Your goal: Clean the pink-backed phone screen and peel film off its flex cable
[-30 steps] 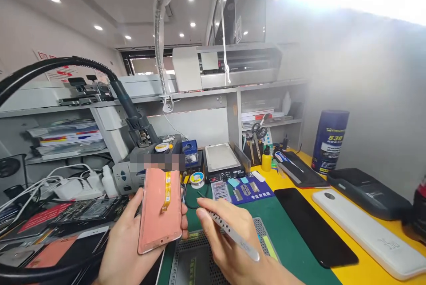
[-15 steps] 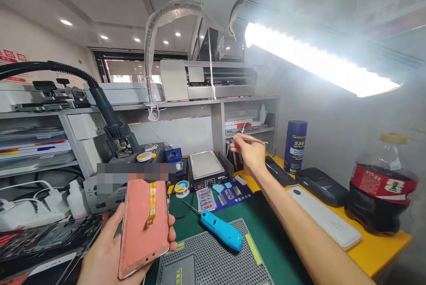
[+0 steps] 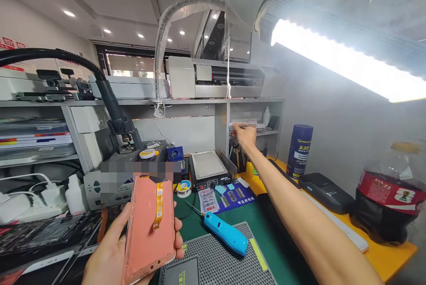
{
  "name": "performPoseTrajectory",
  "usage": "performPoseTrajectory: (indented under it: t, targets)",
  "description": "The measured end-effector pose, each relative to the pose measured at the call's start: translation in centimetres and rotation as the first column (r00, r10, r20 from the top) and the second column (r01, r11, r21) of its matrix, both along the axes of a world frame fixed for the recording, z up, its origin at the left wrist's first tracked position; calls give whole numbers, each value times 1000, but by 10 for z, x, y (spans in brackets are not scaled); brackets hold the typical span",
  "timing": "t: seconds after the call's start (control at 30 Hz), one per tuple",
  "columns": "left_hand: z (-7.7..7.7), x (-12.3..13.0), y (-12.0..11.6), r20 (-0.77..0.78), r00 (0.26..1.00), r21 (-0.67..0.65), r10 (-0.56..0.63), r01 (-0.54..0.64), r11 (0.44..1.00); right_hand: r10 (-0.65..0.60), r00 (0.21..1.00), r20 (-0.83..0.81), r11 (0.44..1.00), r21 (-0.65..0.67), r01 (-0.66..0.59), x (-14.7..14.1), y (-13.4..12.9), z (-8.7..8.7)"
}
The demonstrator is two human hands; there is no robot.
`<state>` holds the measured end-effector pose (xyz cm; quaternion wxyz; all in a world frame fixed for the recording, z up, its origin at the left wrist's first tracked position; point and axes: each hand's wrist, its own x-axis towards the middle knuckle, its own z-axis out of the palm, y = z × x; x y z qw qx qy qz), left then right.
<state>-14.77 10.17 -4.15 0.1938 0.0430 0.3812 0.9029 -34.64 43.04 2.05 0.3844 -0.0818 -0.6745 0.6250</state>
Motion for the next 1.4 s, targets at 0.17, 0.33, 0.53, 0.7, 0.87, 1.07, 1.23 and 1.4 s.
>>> performPoseTrajectory:
  t: [0.17,0.33,0.53,0.7,0.87,1.07,1.23,1.4]
  targets:
    - [-2,-2,0,-26,1000,17,0,0,1000,4,1000,-19,1000,-2,-4,-5,-4,1]
    - [-2,1,-2,-55,998,-3,-3,3,1000,18,999,-29,1000,-14,-19,-4,-5,1]
    - [-1,3,-1,-59,998,-2,18,-18,1000,17,999,-35,1000,-19,-17,-8,-1,-1]
    - [-1,3,-1,-58,998,-10,9,-10,1000,25,999,-29,1000,-15,-25,-10,1,-4]
    - [0,3,-1,-64,998,-7,10,-11,1000,25,999,-24,1000,6,-25,-12,0,-4]
    - [-1,2,-1,-64,998,7,27,-27,1000,3,999,-33,1000,9,-2,-10,-2,-1]
    - [-1,3,0,-69,997,6,35,-35,999,-4,999,-38,1000,10,4,-7,-3,0]
    - [0,3,-1,-54,998,-7,21,-21,1000,-2,1000,-20,1000,0,2,-7,-4,2]
